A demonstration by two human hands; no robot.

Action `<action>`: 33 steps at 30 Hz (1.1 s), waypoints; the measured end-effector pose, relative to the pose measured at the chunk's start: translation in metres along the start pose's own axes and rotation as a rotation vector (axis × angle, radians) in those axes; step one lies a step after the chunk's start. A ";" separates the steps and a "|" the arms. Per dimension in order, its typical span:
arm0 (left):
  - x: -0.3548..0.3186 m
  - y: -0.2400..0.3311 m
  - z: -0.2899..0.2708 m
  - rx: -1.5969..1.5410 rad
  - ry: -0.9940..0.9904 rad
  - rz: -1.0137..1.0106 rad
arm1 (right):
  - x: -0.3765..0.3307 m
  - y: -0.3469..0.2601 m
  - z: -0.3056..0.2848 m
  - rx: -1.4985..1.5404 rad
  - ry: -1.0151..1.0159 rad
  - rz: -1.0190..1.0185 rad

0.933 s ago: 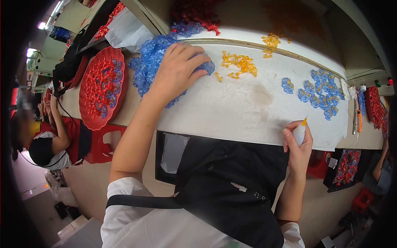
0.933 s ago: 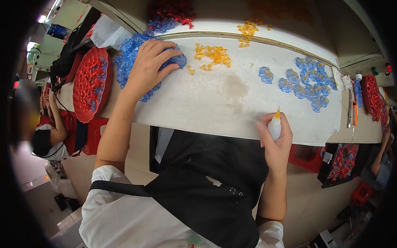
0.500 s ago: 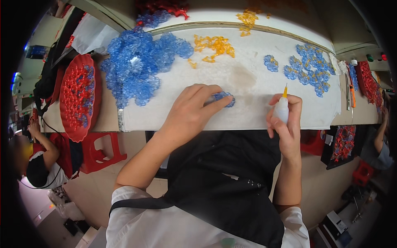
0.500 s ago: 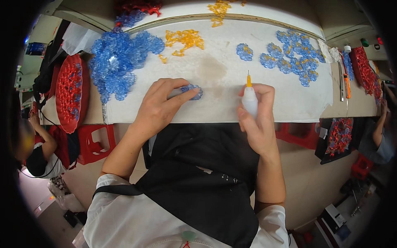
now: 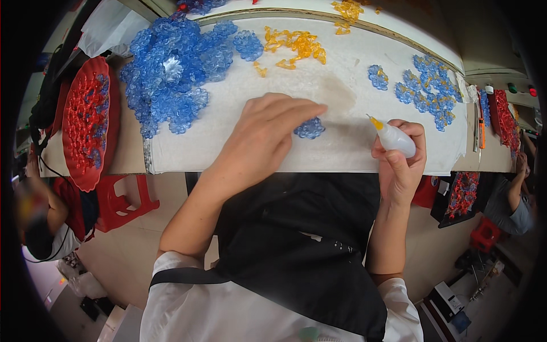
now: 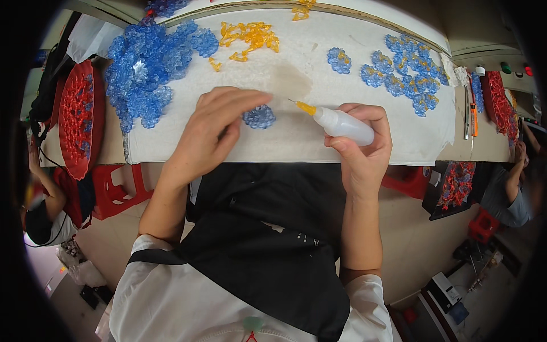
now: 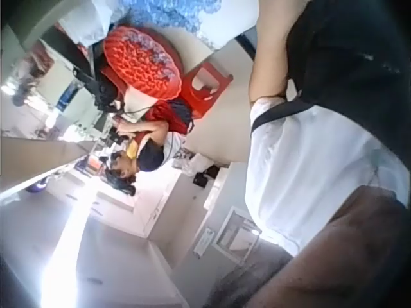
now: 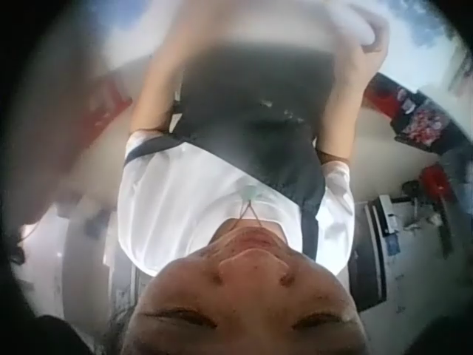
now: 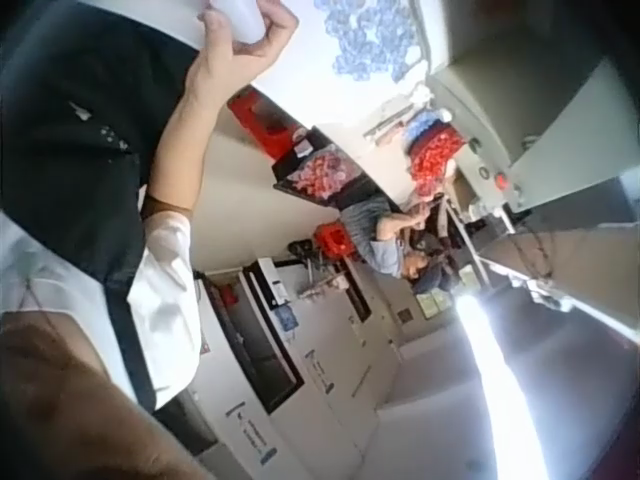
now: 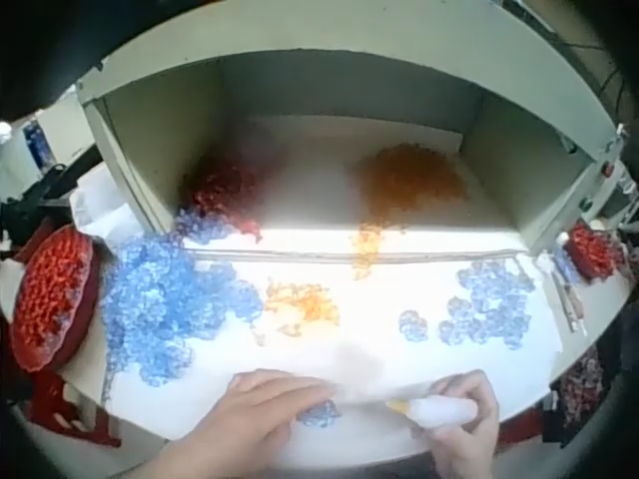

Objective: The person applies glue to small blue snowflake-shaped toy parts using a glue bottle.

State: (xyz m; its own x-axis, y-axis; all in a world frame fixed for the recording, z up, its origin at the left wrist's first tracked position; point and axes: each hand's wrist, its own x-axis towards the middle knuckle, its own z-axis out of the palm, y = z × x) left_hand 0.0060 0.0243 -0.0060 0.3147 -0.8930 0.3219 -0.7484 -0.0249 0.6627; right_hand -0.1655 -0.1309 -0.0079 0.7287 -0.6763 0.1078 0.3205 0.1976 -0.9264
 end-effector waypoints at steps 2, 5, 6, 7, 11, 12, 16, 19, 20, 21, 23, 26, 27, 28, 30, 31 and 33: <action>-0.004 0.000 -0.001 -0.008 0.076 -0.079 | 0.003 0.001 0.006 0.117 0.032 0.016; -0.008 0.003 -0.001 0.047 0.122 -0.167 | 0.003 0.005 0.014 0.044 0.089 -0.003; -0.009 0.004 0.000 0.107 0.092 -0.176 | 0.003 0.007 0.014 0.046 0.090 0.001; -0.009 0.005 0.001 0.108 0.090 -0.182 | 0.002 0.010 0.014 -0.068 0.069 -0.051; -0.009 0.007 0.007 0.161 0.172 -0.214 | 0.001 0.014 0.019 -0.337 -0.048 -0.204; -0.010 0.007 0.008 0.172 0.209 -0.204 | 0.001 0.015 0.019 -0.334 -0.049 -0.198; -0.011 0.006 0.010 0.184 0.230 -0.202 | -0.001 0.014 0.021 -0.429 -0.099 -0.217; -0.011 0.006 0.009 0.205 0.215 -0.219 | -0.001 0.014 0.023 -0.476 -0.125 -0.218; -0.011 0.006 0.009 0.203 0.218 -0.211 | -0.001 0.015 0.023 -0.504 -0.139 -0.226; -0.012 0.006 0.009 0.201 0.221 -0.203 | -0.001 0.015 0.023 -0.505 -0.140 -0.224; -0.012 0.006 0.009 0.204 0.219 -0.205 | -0.001 0.016 0.024 -0.517 -0.137 -0.226; -0.011 0.005 0.009 0.206 0.219 -0.205 | -0.001 0.016 0.025 -0.524 -0.131 -0.228; -0.011 0.005 0.009 0.206 0.221 -0.204 | -0.001 0.016 0.025 -0.525 -0.131 -0.227; -0.011 0.005 0.009 0.205 0.221 -0.204 | -0.001 0.016 0.025 -0.534 -0.135 -0.228; -0.011 0.005 0.009 0.208 0.223 -0.202 | 0.000 0.015 0.025 -0.544 -0.140 -0.229; -0.011 0.005 0.009 0.208 0.223 -0.204 | 0.000 0.015 0.026 -0.541 -0.138 -0.229; -0.011 0.005 0.009 0.208 0.218 -0.205 | 0.000 0.016 0.026 -0.538 -0.137 -0.230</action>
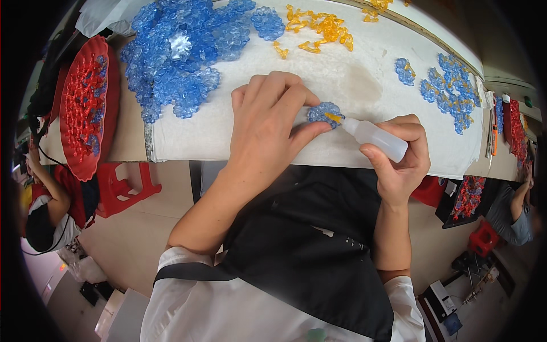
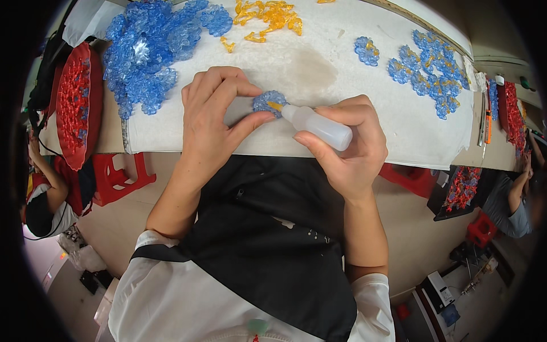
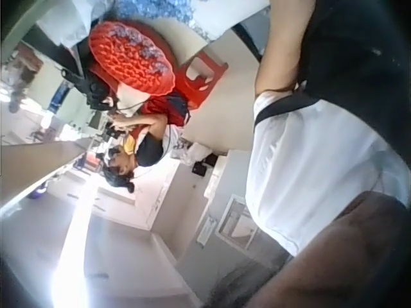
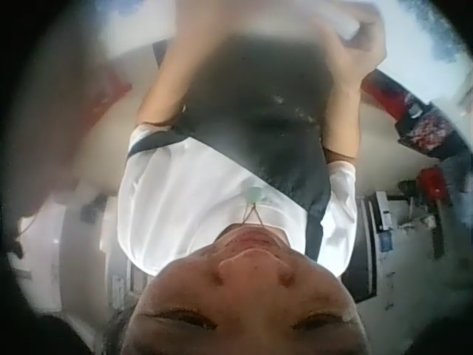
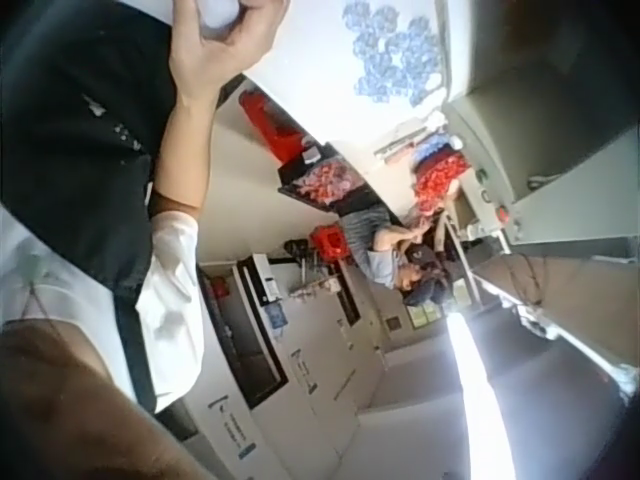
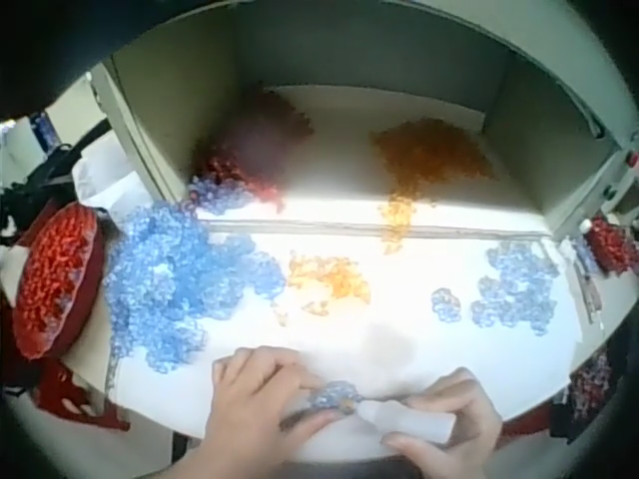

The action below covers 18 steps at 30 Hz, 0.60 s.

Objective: The person applies glue to small blue snowflake-shaped toy parts using a glue bottle.

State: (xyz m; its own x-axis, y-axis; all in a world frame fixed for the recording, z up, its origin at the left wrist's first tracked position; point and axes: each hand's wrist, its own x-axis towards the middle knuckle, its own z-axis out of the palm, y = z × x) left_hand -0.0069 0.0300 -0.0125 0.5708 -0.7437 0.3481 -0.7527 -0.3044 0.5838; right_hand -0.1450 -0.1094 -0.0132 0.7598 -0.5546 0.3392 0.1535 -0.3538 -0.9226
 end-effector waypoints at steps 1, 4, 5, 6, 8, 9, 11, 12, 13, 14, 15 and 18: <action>0.000 0.000 0.000 -0.001 0.000 0.000 | 0.000 0.000 0.000 -0.006 0.003 -0.006; 0.000 -0.001 0.001 -0.005 0.002 0.002 | 0.000 0.000 0.000 -0.011 0.004 -0.008; 0.000 0.000 0.002 -0.019 0.016 0.010 | 0.000 0.000 0.001 -0.011 0.003 -0.004; -0.001 0.000 0.002 -0.033 0.030 0.017 | 0.000 0.000 0.001 -0.010 0.003 -0.004; -0.001 0.000 0.002 -0.034 0.029 0.018 | 0.000 0.000 -0.001 -0.036 -0.004 -0.028; -0.001 0.000 0.002 -0.034 0.029 0.018 | -0.001 0.000 -0.002 -0.036 -0.003 -0.030; -0.001 0.004 0.001 -0.006 0.017 0.002 | 0.000 0.003 -0.005 0.051 0.044 -0.043; 0.000 0.006 0.001 0.020 0.003 -0.016 | -0.002 0.005 -0.007 0.053 0.045 -0.048; 0.002 0.006 0.001 0.025 0.009 -0.013 | -0.004 0.009 -0.010 0.179 0.104 -0.002; 0.005 0.006 0.001 0.016 0.019 -0.019 | -0.004 0.010 -0.011 0.306 0.161 0.043; 0.008 0.006 0.001 0.008 0.030 -0.025 | -0.003 0.009 -0.011 0.311 0.160 0.036; 0.032 -0.011 -0.006 0.210 0.164 0.053 | -0.001 0.003 -0.010 0.452 0.229 0.142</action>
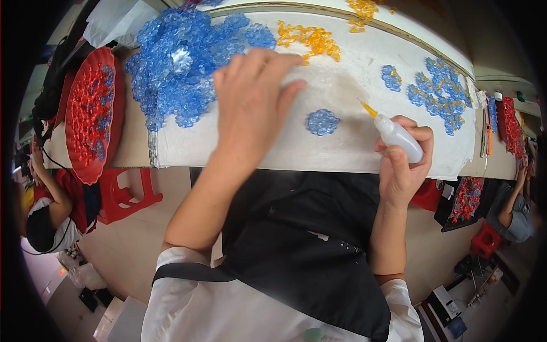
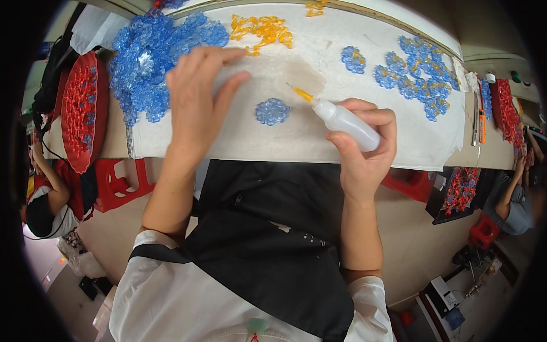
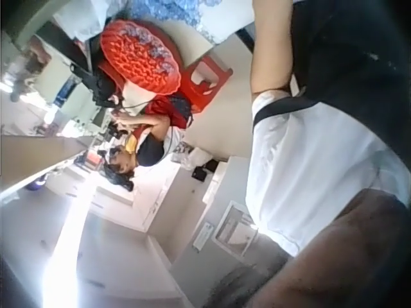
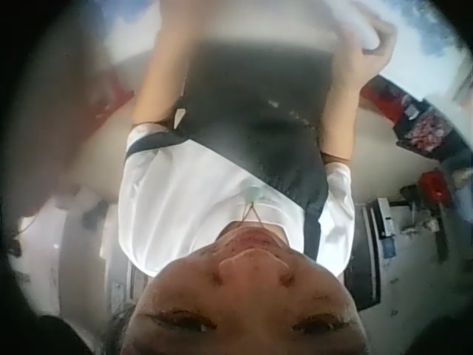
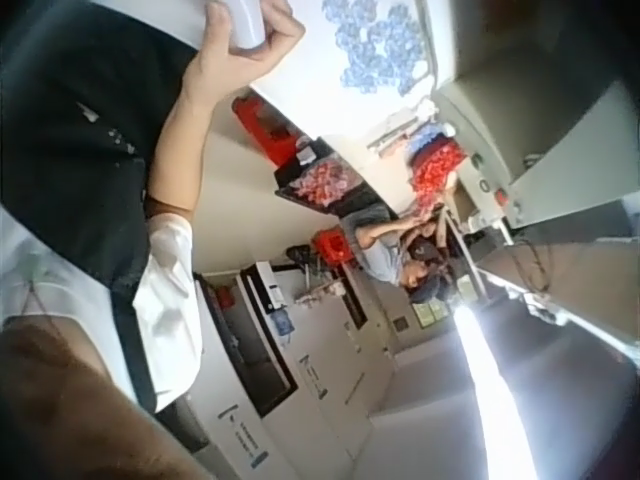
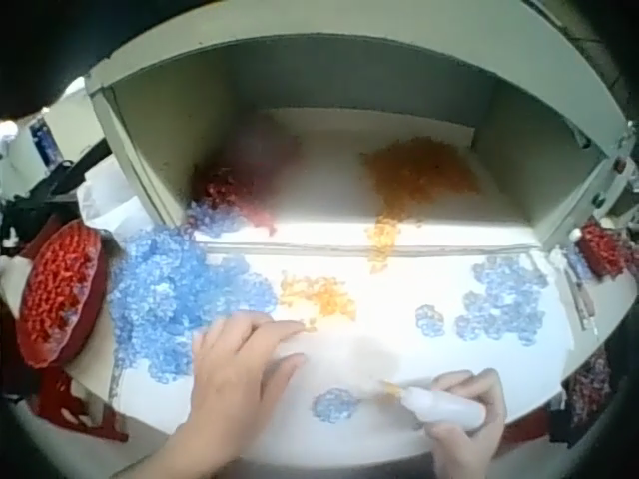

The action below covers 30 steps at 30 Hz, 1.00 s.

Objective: The person applies glue to small blue snowflake-shaped toy parts using a glue bottle.

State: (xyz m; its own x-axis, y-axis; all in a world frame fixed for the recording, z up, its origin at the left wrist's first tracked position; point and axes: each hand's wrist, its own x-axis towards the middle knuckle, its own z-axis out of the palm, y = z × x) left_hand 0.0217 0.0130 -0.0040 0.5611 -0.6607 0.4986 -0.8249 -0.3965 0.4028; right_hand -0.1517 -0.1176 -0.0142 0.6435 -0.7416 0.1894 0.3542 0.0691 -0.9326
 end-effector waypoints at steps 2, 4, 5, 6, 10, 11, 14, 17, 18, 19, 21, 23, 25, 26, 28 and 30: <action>0.015 -0.008 0.002 0.048 0.002 0.049 | 0.001 -0.001 0.003 -0.064 -0.013 0.023; 0.028 -0.004 0.006 0.085 -0.023 0.097 | -0.001 -0.003 -0.002 -0.056 -0.001 0.029; 0.031 -0.002 0.011 0.072 -0.049 0.110 | -0.001 -0.006 -0.007 -0.051 0.010 0.042; 0.031 -0.002 0.012 0.051 -0.074 0.130 | -0.005 -0.008 -0.004 -0.101 0.012 0.116; 0.025 -0.007 0.012 0.079 -0.127 0.126 | 0.003 0.007 -0.006 -0.337 -0.163 0.063; 0.020 -0.009 -0.003 0.087 -0.084 0.077 | 0.009 0.008 0.002 -0.314 -0.240 0.025; 0.001 0.000 -0.017 -0.233 -0.100 0.101 | 0.008 -0.002 0.014 -0.209 -0.218 0.056; 0.000 0.026 -0.014 -0.464 -0.216 0.204 | 0.016 -0.011 0.010 -0.212 -0.271 0.222; 0.000 0.030 -0.011 -0.465 -0.212 0.210 | 0.018 -0.013 0.008 -0.233 -0.307 0.199; -0.001 0.033 -0.009 -0.506 -0.220 0.237 | 0.020 -0.015 0.009 -0.250 -0.346 0.178; -0.001 0.034 -0.007 -0.546 -0.222 0.264 | 0.024 -0.021 0.007 -0.222 -0.380 0.249; -0.002 0.033 -0.007 -0.595 -0.234 0.264 | 0.024 -0.024 0.006 -0.193 -0.414 0.326; -0.007 0.036 -0.007 -0.658 -0.236 0.155 | 0.023 -0.023 0.006 -0.143 -0.422 0.425; -0.010 0.037 -0.008 -0.719 -0.238 0.046 | 0.022 -0.021 0.007 -0.138 -0.426 0.427; -0.017 0.032 -0.011 -0.731 -0.257 -0.069 | 0.020 -0.016 0.013 -0.306 -0.431 0.289; -0.024 0.028 -0.017 -0.719 -0.267 -0.204 | 0.018 -0.016 0.018 -0.281 -0.441 0.274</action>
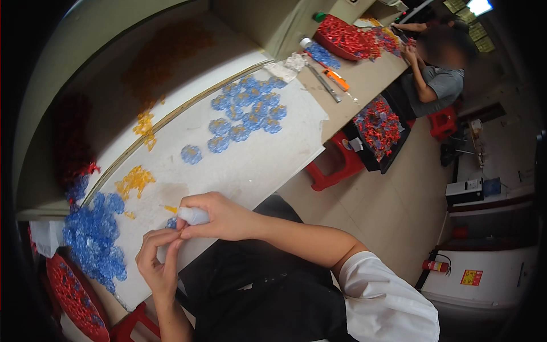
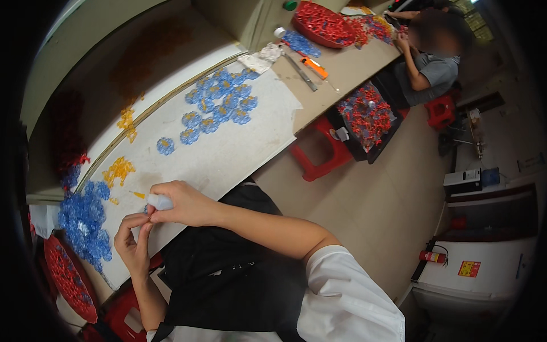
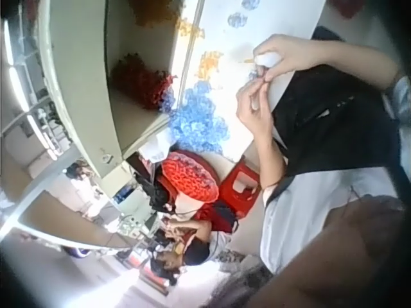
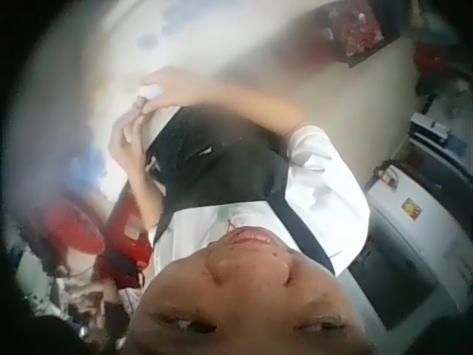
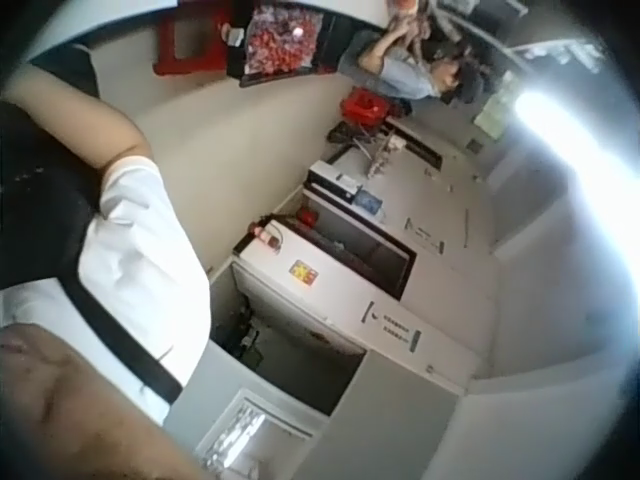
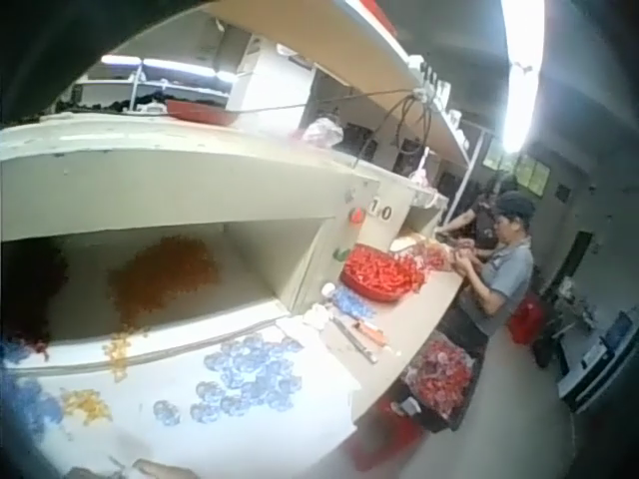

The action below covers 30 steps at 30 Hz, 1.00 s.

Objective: The person applies glue to small blue snowflake-shaped toy parts using a glue bottle.

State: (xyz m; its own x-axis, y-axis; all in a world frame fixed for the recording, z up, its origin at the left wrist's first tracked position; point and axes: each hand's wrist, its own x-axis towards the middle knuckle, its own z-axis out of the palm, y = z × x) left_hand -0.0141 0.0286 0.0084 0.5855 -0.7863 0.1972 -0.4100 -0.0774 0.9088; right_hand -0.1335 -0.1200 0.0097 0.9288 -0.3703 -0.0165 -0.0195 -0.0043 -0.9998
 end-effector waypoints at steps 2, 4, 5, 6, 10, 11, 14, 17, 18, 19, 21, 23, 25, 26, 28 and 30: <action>0.001 0.000 -0.001 0.050 -0.026 0.160 | 0.000 0.002 0.002 -0.021 0.015 0.002; 0.006 0.002 0.004 0.038 -0.089 0.216 | -0.004 -0.001 -0.005 -0.085 0.018 0.042; 0.009 0.003 0.005 0.039 -0.110 0.271 | -0.004 -0.009 -0.008 -0.115 0.002 0.060; 0.009 0.003 0.006 0.044 -0.104 0.306 | -0.005 -0.013 -0.008 -0.101 -0.004 0.075; 0.006 -0.002 -0.002 0.150 -0.062 0.248 | -0.003 -0.023 -0.010 -0.109 -0.054 0.238; 0.004 -0.002 -0.005 0.265 -0.025 0.223 | -0.001 -0.020 -0.011 -0.084 0.019 0.236; 0.004 -0.004 -0.010 0.408 -0.044 0.093 | 0.006 -0.018 -0.017 -0.070 0.080 0.299; 0.002 -0.013 -0.001 0.431 -0.025 0.101 | 0.014 -0.016 -0.011 -0.096 0.093 0.338; 0.001 -0.014 0.003 0.430 -0.024 0.092 | 0.017 -0.017 -0.008 -0.136 0.091 0.334; 0.001 -0.014 0.007 0.435 0.020 0.090 | 0.020 -0.017 -0.007 -0.176 0.090 0.330; -0.001 -0.014 0.011 0.438 0.063 0.082 | 0.024 -0.013 -0.004 -0.240 0.076 0.280; -0.002 -0.012 0.013 0.447 0.092 0.068 | 0.026 -0.011 -0.003 -0.305 0.060 0.231; -0.002 -0.013 0.014 0.439 0.094 0.069 | 0.028 -0.014 -0.003 -0.436 0.012 0.233; -0.001 -0.013 0.014 0.435 0.096 0.078 | 0.029 -0.015 -0.003 -0.436 0.007 0.239; -0.001 -0.015 0.014 0.430 0.093 0.077 | 0.032 -0.015 -0.001 -0.554 -0.008 0.234; -0.002 -0.015 0.014 0.426 0.090 0.081 | 0.034 -0.018 0.002 -0.582 -0.018 0.229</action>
State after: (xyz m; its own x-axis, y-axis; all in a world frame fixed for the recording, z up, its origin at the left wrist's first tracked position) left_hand -0.0182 0.0225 -0.0109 0.5905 -0.7453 0.3095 -0.6976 -0.2786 0.6601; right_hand -0.1012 -0.1307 0.0268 0.8829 -0.4065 -0.2351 -0.4130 -0.4341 -0.8006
